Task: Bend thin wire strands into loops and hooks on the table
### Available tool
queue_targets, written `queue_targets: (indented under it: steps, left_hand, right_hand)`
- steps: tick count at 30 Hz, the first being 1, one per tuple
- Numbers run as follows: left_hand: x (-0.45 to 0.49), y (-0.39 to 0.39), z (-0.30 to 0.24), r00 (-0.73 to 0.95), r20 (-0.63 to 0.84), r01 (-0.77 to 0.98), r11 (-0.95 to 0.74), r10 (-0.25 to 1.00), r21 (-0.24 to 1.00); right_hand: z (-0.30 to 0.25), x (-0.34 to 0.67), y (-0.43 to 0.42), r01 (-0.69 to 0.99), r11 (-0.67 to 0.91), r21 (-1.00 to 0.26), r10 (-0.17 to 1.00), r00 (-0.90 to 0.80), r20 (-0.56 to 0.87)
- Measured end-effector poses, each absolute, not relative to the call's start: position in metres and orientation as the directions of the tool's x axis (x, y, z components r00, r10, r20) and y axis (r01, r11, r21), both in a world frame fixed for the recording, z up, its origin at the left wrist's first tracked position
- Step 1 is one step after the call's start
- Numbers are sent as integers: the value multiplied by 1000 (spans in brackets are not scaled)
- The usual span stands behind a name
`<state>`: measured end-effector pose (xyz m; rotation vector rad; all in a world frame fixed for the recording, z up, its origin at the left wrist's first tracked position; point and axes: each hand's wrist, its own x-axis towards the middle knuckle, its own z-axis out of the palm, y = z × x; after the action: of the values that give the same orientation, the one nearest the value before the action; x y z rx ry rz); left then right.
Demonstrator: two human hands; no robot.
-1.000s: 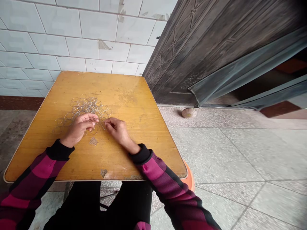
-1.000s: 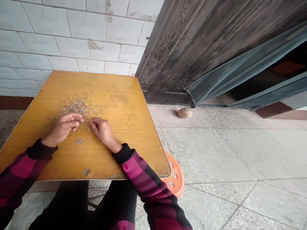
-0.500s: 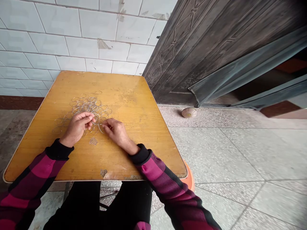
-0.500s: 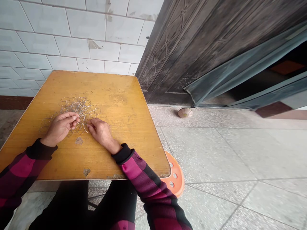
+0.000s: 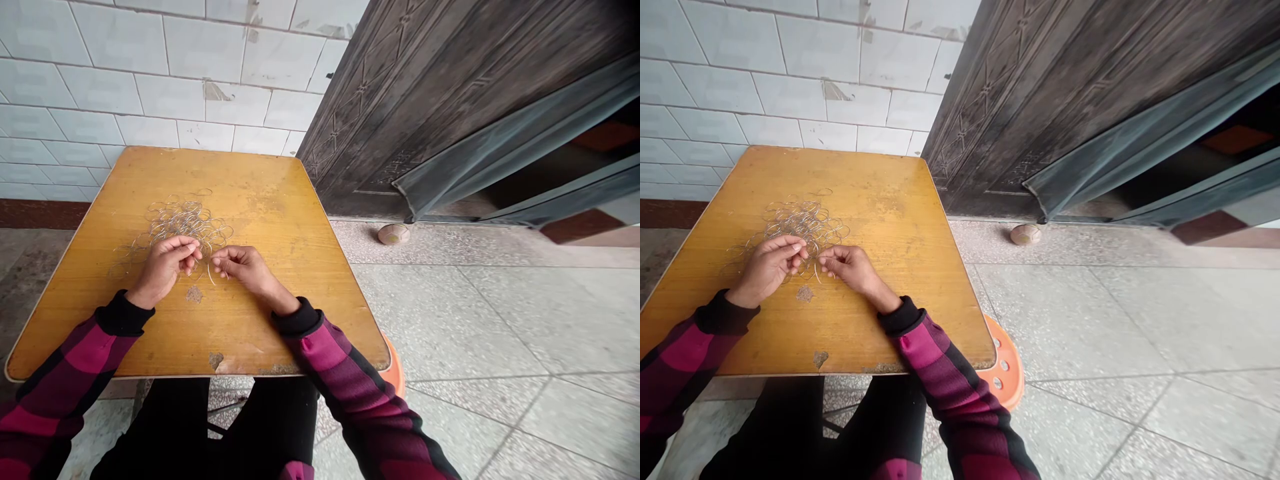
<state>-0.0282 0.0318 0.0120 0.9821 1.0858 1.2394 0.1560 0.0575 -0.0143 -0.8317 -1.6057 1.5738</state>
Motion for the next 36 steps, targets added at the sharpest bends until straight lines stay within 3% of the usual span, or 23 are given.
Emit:
queue_targets:
  steps: [7, 16, 25, 29, 36]
  left_hand:
    - [-34, 35, 7, 30, -49, 14, 49, 998, 999]
    - [-33, 38, 7, -153, -44, -186, 15, 987, 982]
    - [-30, 34, 9, 52, -133, -236, 142, 990, 961]
    - [-33, 34, 8, 176, -179, -305, 226, 968, 925]
    - [-36, 37, 0, 335, -221, -417, 354, 916, 837]
  right_hand:
    - [-20, 155, 58, 26, 38, -999, 822, -570, 16]
    - [-20, 155, 56, 115, 45, -992, 765, -643, -40]
    - [-18, 155, 56, 218, 297, -930, 843, -517, 148]
    - [-16, 154, 53, 177, 254, -951, 881, -448, 152]
    - [-16, 149, 51, -9, 47, -999, 900, -434, 46]
